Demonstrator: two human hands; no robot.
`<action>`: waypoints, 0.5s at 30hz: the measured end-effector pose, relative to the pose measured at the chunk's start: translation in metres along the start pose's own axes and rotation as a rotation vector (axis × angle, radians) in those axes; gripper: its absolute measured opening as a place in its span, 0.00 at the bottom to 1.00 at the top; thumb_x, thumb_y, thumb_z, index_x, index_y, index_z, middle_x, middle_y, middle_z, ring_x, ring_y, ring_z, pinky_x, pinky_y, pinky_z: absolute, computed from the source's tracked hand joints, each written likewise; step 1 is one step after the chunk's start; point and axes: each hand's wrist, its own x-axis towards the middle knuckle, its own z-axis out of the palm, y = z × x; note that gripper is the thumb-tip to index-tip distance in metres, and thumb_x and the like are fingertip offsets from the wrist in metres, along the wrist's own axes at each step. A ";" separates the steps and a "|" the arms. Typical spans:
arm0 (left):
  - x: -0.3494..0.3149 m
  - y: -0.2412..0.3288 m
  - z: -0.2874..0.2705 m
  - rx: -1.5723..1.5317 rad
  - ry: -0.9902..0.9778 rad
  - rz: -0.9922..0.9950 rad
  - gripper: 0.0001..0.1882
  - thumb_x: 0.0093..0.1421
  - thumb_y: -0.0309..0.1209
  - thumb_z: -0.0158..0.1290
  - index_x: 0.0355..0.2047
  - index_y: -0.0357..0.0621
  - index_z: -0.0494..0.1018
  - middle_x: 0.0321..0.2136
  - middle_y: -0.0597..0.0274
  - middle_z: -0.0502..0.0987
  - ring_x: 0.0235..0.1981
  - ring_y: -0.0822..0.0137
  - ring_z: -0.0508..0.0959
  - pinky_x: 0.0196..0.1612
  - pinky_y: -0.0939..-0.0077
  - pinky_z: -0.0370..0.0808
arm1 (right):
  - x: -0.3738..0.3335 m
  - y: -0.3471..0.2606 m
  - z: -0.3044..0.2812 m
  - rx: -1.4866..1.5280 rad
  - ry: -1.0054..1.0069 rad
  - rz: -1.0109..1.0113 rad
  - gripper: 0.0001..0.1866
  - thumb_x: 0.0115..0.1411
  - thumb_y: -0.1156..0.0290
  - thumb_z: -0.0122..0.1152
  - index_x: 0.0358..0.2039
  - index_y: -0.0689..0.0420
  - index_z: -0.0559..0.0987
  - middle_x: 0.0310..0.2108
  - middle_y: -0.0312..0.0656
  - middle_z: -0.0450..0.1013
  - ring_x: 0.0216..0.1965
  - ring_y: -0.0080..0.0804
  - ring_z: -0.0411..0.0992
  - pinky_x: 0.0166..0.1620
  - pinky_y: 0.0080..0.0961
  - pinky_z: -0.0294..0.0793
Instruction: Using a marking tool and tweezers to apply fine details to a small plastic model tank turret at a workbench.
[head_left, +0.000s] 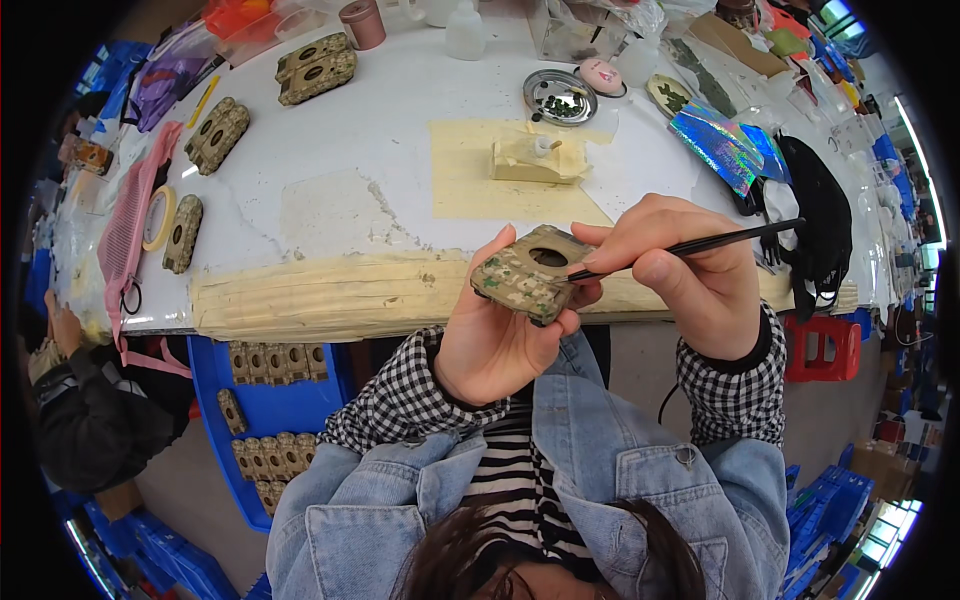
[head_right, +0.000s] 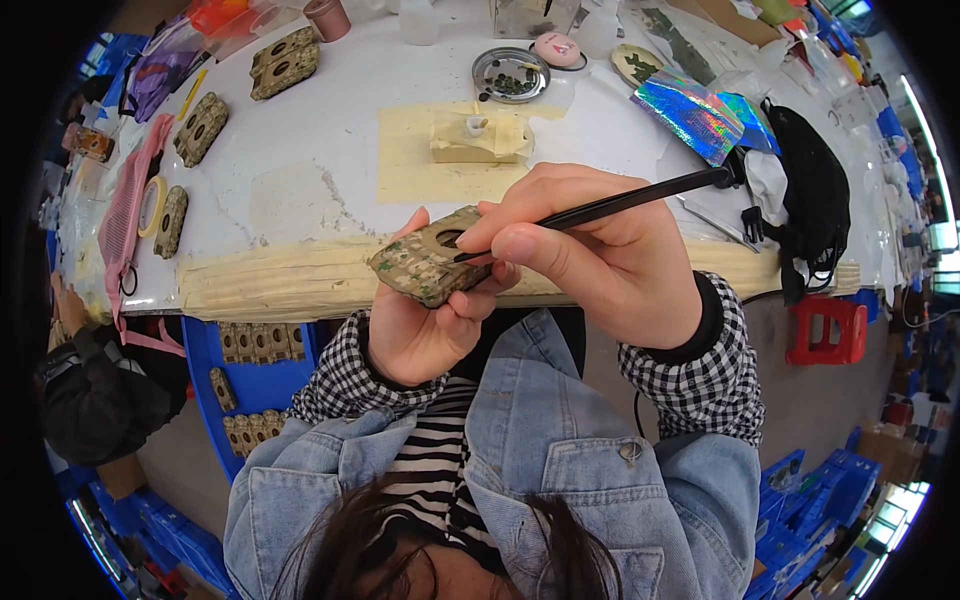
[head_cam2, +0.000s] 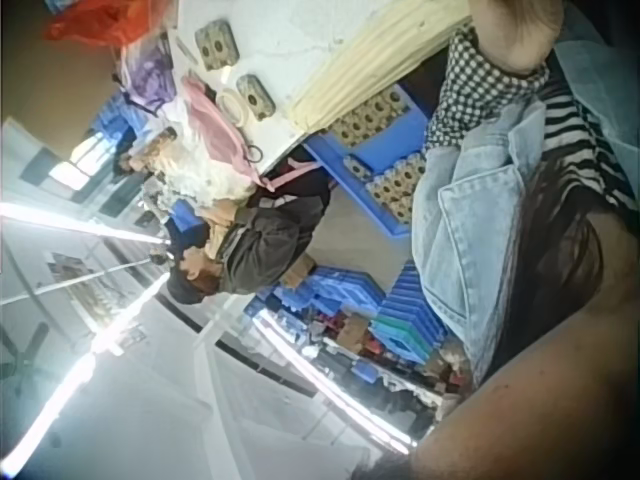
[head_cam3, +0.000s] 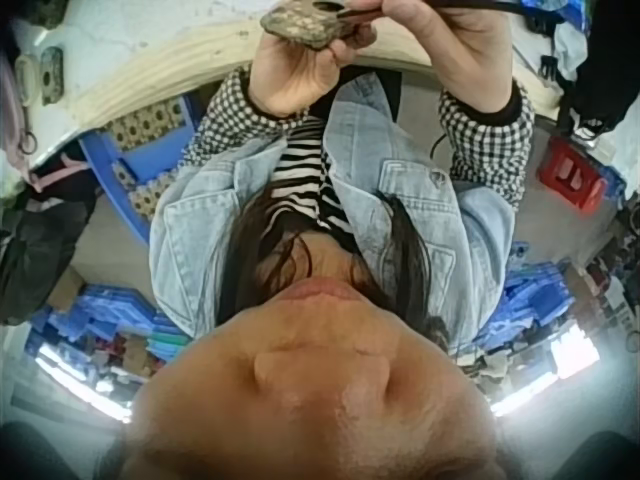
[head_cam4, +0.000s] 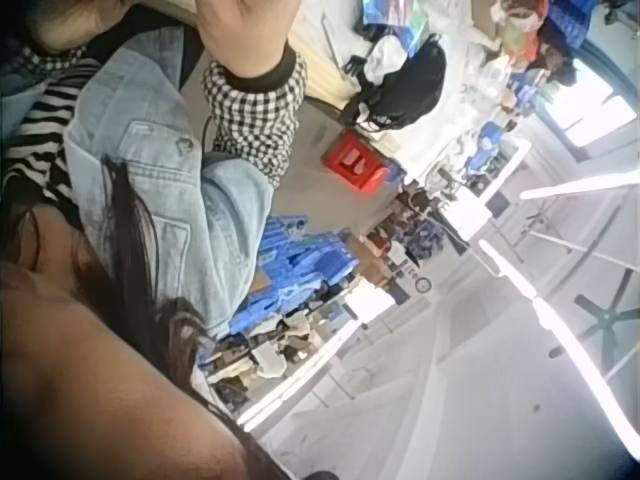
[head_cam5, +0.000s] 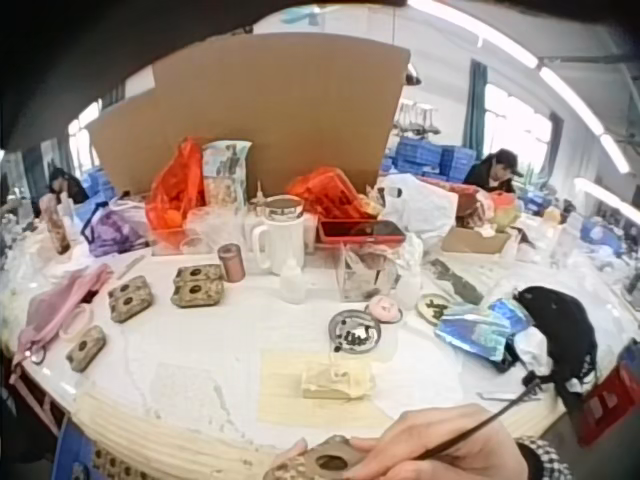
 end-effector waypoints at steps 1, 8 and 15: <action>0.000 0.000 0.000 0.002 0.002 -0.001 0.31 0.64 0.53 0.32 0.53 0.37 0.60 0.46 0.40 0.67 0.40 0.50 0.77 0.41 0.70 0.81 | 0.000 0.000 0.000 0.000 -0.002 -0.002 0.08 0.60 0.75 0.53 0.34 0.67 0.78 0.29 0.43 0.72 0.27 0.24 0.71 0.31 0.18 0.72; 0.000 0.001 0.000 0.013 0.004 0.004 0.32 0.64 0.53 0.32 0.53 0.35 0.60 0.46 0.39 0.67 0.39 0.50 0.77 0.41 0.70 0.81 | 0.002 -0.001 0.000 -0.018 -0.014 -0.009 0.08 0.59 0.75 0.54 0.34 0.66 0.78 0.29 0.43 0.72 0.27 0.24 0.71 0.32 0.18 0.72; 0.000 0.001 0.001 0.019 0.012 0.001 0.32 0.64 0.53 0.31 0.52 0.35 0.61 0.46 0.39 0.68 0.39 0.50 0.77 0.41 0.70 0.81 | 0.002 -0.001 -0.001 -0.045 -0.014 -0.021 0.08 0.59 0.74 0.54 0.34 0.66 0.78 0.29 0.43 0.72 0.27 0.24 0.71 0.32 0.18 0.72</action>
